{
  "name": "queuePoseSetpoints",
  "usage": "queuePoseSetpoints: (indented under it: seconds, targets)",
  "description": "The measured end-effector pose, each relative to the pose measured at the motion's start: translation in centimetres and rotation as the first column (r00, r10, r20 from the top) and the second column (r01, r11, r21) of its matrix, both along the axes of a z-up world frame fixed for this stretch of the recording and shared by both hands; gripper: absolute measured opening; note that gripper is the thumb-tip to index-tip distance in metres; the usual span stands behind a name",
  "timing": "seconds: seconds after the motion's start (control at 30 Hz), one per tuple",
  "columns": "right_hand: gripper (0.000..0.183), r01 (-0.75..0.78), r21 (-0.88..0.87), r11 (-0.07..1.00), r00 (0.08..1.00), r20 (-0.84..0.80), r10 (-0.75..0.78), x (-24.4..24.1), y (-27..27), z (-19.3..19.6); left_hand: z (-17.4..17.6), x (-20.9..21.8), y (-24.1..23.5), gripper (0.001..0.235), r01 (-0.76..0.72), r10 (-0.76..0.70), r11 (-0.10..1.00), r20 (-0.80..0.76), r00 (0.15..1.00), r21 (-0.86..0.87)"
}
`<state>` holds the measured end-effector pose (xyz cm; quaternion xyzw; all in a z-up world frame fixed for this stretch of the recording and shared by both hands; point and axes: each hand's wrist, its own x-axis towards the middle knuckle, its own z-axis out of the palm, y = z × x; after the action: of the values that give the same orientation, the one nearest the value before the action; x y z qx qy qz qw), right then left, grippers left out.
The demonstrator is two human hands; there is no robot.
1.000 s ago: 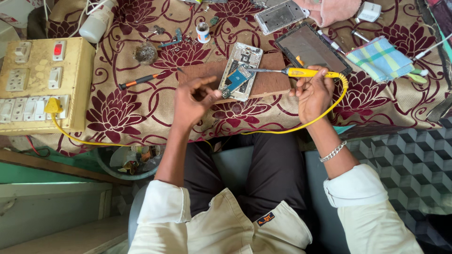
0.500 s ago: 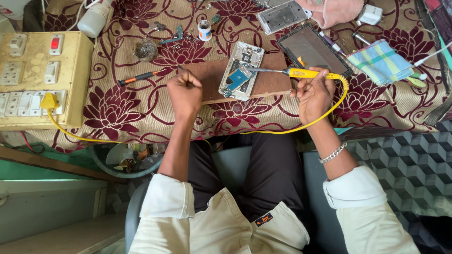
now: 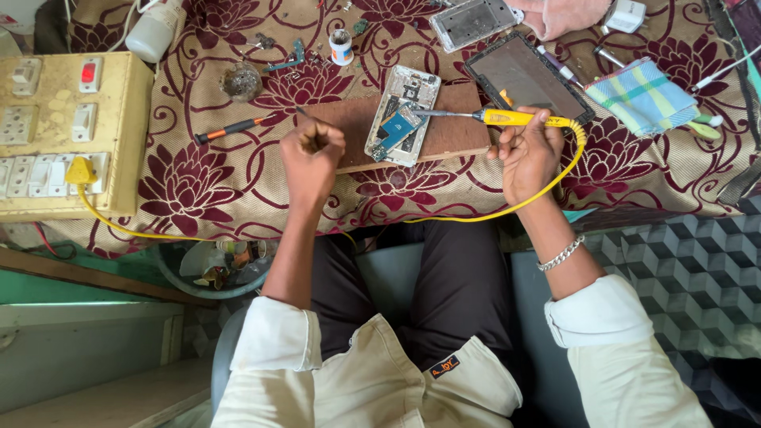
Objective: The person uses a soldering iron to work on a small circuit board placed on a wooden board. They hold the board steady with one hand while applying the soldering iron with the other, focusing on specific points on the board.
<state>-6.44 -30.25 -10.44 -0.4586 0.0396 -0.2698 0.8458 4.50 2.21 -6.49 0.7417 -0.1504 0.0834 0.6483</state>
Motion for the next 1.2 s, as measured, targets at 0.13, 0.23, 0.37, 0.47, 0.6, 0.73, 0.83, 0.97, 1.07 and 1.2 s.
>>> queuePoseSetpoints:
  seconds: [0.13, 0.23, 0.37, 0.47, 0.6, 0.73, 0.83, 0.97, 1.07, 1.2]
  targets:
    - [0.038, -0.002, 0.013, 1.0, 1.0, -0.019, 0.002, -0.1, 0.1, 0.2, 1.1, -0.5, 0.0, 0.041, 0.0, -0.001, 0.999, 0.027, 1.0, 0.036]
    - [0.039, 0.003, 0.012, 1.0, 1.0, -0.024, -0.003, -0.2, 0.2, 0.2, 1.7, -0.7, 0.1, 0.055, 0.009, -0.002, 0.999, -0.15, 0.989, 0.042]
    - [0.039, -0.004, 0.012, 1.0, 1.0, -0.023, 0.004, 0.0, 0.1, 0.1, 2.0, -0.7, 0.1, 0.037, 0.084, -0.082, 0.996, -0.062, 0.995, 0.025]
    - [0.04, -0.006, 0.016, 1.0, 1.0, -0.025, 0.006, 0.0, 0.0, -0.1, 2.1, -0.7, 0.0, 0.045, 0.114, -0.115, 0.993, -0.061, 0.991, -0.025]
    - [0.04, -0.006, 0.004, 1.0, 1.0, -0.02, 0.006, 0.0, 0.0, 0.0, 2.3, -1.0, -0.4, 0.048, -0.024, 0.05, 0.993, -0.226, 0.973, 0.117]
    - [0.039, -0.003, 0.011, 1.0, 1.0, -0.027, 0.003, -0.1, 0.0, 0.2, 2.1, -1.1, -0.9, 0.043, -0.138, 0.157, 0.977, -0.113, 0.981, 0.162]
    - [0.039, -0.007, 0.004, 1.0, 1.0, -0.023, 0.007, -0.1, 0.1, 0.1, 1.7, -0.8, 0.0, 0.04, -0.114, 0.105, 0.988, 0.092, 0.99, 0.102]
    - [0.038, -0.01, 0.011, 1.0, 1.0, -0.027, 0.01, -0.2, 0.1, 0.1, 1.5, -0.4, 0.3, 0.052, -0.033, 0.022, 0.998, 0.198, 0.98, 0.049]
    - [0.038, 0.0, 0.007, 1.0, 1.0, -0.03, 0.0, -0.2, 0.1, 0.3, 2.0, -1.0, 0.0, 0.058, 0.016, -0.017, 1.0, 0.059, 0.998, 0.016]
    - [0.039, -0.005, 0.004, 1.0, 1.0, -0.026, 0.005, 0.0, 0.1, 0.2, 2.7, -1.7, 0.2, 0.062, 0.021, -0.021, 1.0, -0.016, 1.0, -0.017]
